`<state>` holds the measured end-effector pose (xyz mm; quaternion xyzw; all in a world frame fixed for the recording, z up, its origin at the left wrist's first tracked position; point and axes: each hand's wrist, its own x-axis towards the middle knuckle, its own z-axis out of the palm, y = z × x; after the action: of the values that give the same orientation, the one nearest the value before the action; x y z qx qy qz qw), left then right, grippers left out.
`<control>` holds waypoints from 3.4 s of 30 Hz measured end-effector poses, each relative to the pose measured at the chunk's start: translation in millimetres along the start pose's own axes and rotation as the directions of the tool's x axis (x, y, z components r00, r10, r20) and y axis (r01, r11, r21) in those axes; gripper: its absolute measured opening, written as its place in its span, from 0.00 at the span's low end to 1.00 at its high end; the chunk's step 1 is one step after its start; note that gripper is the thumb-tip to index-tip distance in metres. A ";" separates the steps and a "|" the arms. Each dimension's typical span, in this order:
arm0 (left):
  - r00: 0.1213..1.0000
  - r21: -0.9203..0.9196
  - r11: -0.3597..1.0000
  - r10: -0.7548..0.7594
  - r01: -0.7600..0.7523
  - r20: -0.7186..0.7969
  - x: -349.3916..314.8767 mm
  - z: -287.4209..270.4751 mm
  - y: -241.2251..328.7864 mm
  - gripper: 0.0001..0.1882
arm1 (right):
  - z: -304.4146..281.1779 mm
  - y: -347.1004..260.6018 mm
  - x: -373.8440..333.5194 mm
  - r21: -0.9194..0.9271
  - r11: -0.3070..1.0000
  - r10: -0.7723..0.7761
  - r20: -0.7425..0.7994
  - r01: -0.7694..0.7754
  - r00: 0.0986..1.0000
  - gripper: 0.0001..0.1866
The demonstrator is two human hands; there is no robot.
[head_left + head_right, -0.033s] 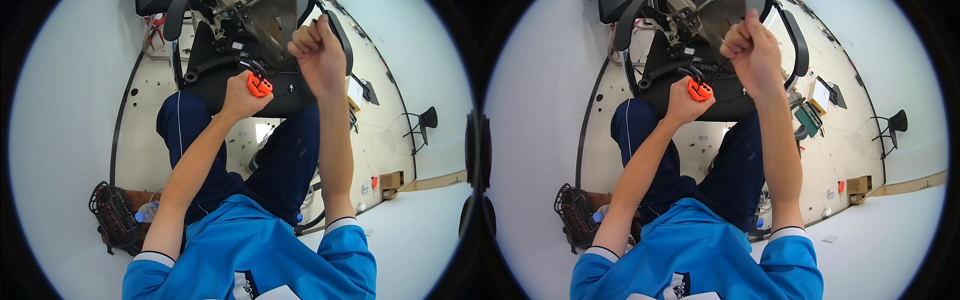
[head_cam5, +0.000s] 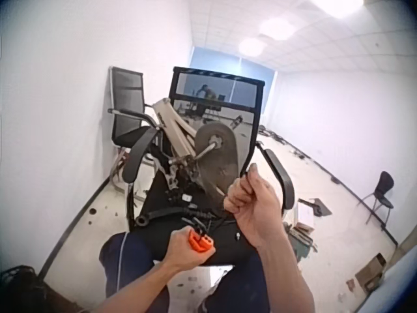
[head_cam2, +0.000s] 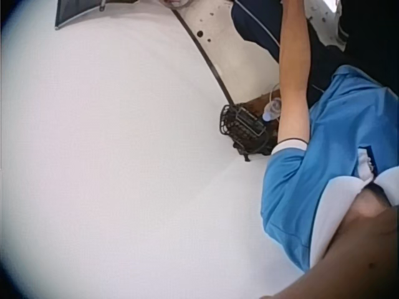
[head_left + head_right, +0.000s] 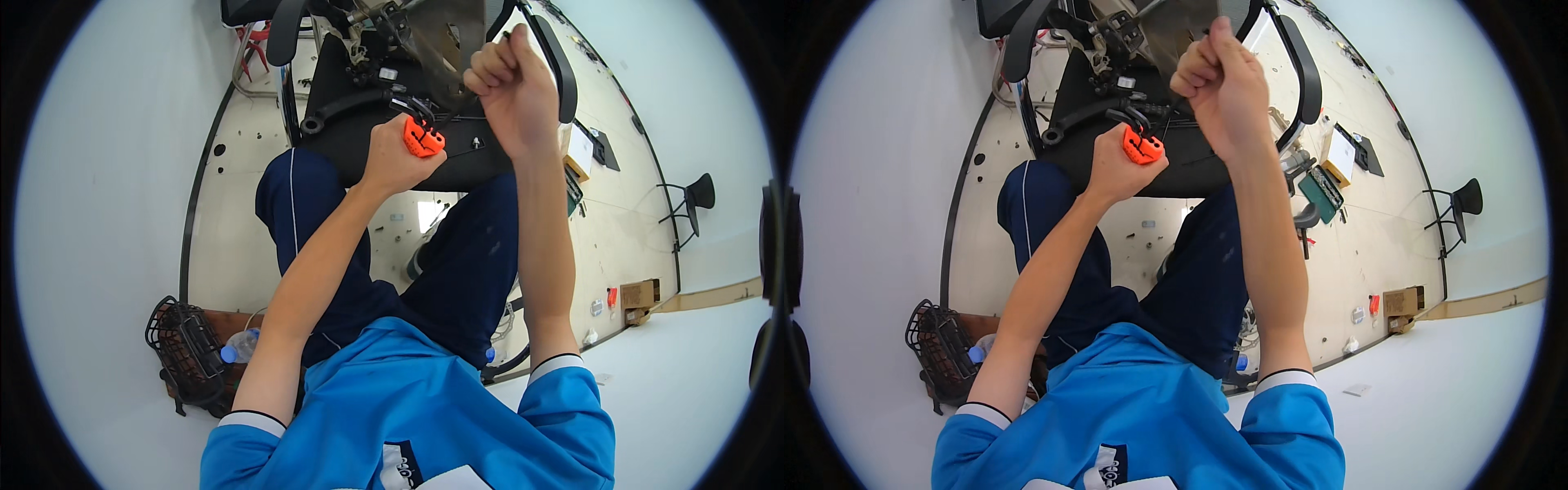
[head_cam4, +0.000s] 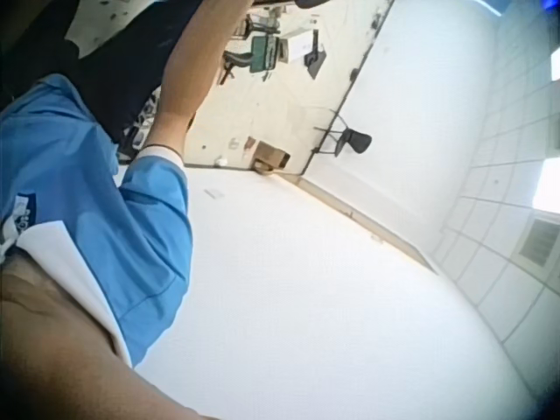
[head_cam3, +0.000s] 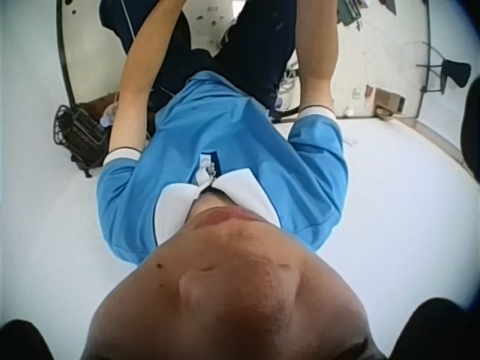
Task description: The person sits on the floor and assembles a bicycle gear shifter mechanism. They insert multiple small black rods into a red plastic housing, then attach a metal lever assembly to a black handlebar grip, securing it with a bolt and tightening it with an Allen key.
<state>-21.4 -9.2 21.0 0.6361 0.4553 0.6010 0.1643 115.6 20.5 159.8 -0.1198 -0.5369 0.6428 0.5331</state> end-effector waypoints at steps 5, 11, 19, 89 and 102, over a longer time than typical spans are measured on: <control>0.999 -0.021 1.000 -0.001 0.000 -0.040 -0.1 -1.8 2.3 0.16 | 6.1 16.7 -6.3 -0.074 0.997 0.009 -0.091 -0.016 0.996 0.22; 0.999 -0.003 1.000 -0.009 0.008 -0.050 -0.4 -0.1 -0.7 0.16 | 2.4 14.7 -2.6 -0.118 0.991 -0.071 -0.126 0.056 0.989 0.22; 0.997 -0.004 1.000 -0.019 0.019 -0.081 -2.9 2.7 -1.4 0.16 | 10.0 38.7 -9.2 -0.391 0.910 -0.213 -0.155 0.138 0.965 0.20; 0.989 -0.017 0.998 -0.067 0.065 -0.132 0.1 2.9 -2.8 0.17 | -10.9 -4.0 -10.8 -0.986 0.098 0.398 0.160 0.131 0.903 0.10; 0.993 0.146 0.987 0.081 -0.068 -0.085 -2.6 0.4 -5.2 0.15 | -13.0 -6.0 -8.1 -0.981 0.183 0.364 0.131 0.067 0.922 0.09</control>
<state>-22.7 -8.4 15.4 0.6348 0.4800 0.6009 0.0747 131.6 20.3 156.1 -0.3699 -0.8875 0.2164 0.1691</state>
